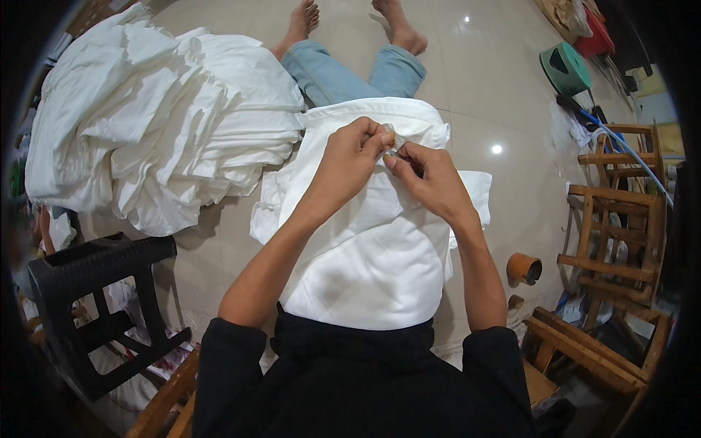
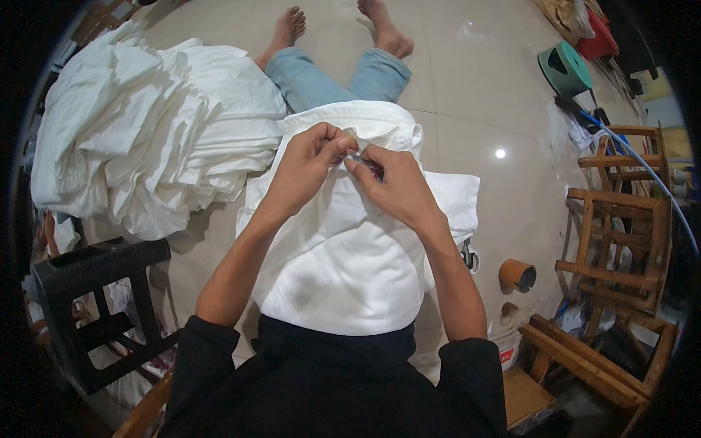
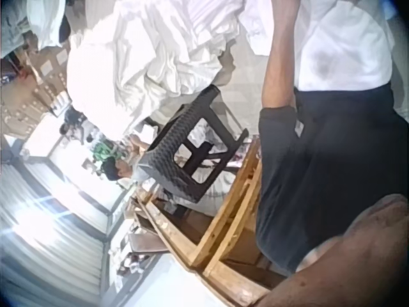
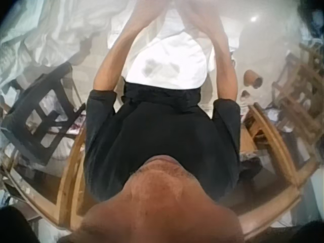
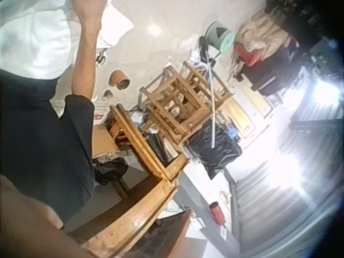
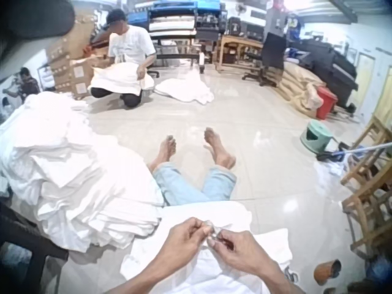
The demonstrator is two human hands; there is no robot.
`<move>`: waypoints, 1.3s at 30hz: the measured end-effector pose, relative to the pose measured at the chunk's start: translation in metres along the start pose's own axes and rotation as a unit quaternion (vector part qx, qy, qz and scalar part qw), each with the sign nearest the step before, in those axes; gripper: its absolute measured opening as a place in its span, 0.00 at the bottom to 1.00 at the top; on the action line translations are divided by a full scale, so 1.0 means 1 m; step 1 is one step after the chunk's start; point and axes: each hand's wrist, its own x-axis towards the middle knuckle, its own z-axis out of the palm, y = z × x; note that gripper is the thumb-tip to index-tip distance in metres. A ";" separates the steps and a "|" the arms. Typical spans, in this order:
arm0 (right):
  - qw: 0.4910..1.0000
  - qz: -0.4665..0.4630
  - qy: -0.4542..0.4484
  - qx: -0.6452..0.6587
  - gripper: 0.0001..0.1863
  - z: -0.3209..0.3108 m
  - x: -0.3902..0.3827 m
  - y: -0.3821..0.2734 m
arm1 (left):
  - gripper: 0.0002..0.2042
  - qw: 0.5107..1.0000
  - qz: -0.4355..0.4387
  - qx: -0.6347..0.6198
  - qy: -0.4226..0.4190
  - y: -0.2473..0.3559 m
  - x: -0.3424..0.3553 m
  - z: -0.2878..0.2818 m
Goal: The person sits on the floor and uses scissors to cut threads and small pieces from a white fabric item. They repeatedly pick up the fabric, cut specific areas, and place the item back down.
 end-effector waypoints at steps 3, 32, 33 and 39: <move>0.997 0.033 -0.021 0.060 0.19 -0.001 0.001 0.002 | 0.09 1.000 0.004 0.002 0.004 -0.001 0.001 -0.001; 0.994 0.011 -0.064 0.088 0.18 -0.001 0.010 0.011 | 0.15 0.990 -0.005 -0.137 -0.023 -0.004 -0.001 -0.006; 0.992 0.004 -0.065 0.107 0.17 -0.001 0.010 0.015 | 0.16 0.987 -0.003 -0.160 -0.005 -0.002 -0.005 -0.009; 0.912 0.015 0.073 0.404 0.12 0.009 -0.022 0.037 | 0.21 0.908 0.027 -0.014 0.419 -0.065 -0.102 -0.118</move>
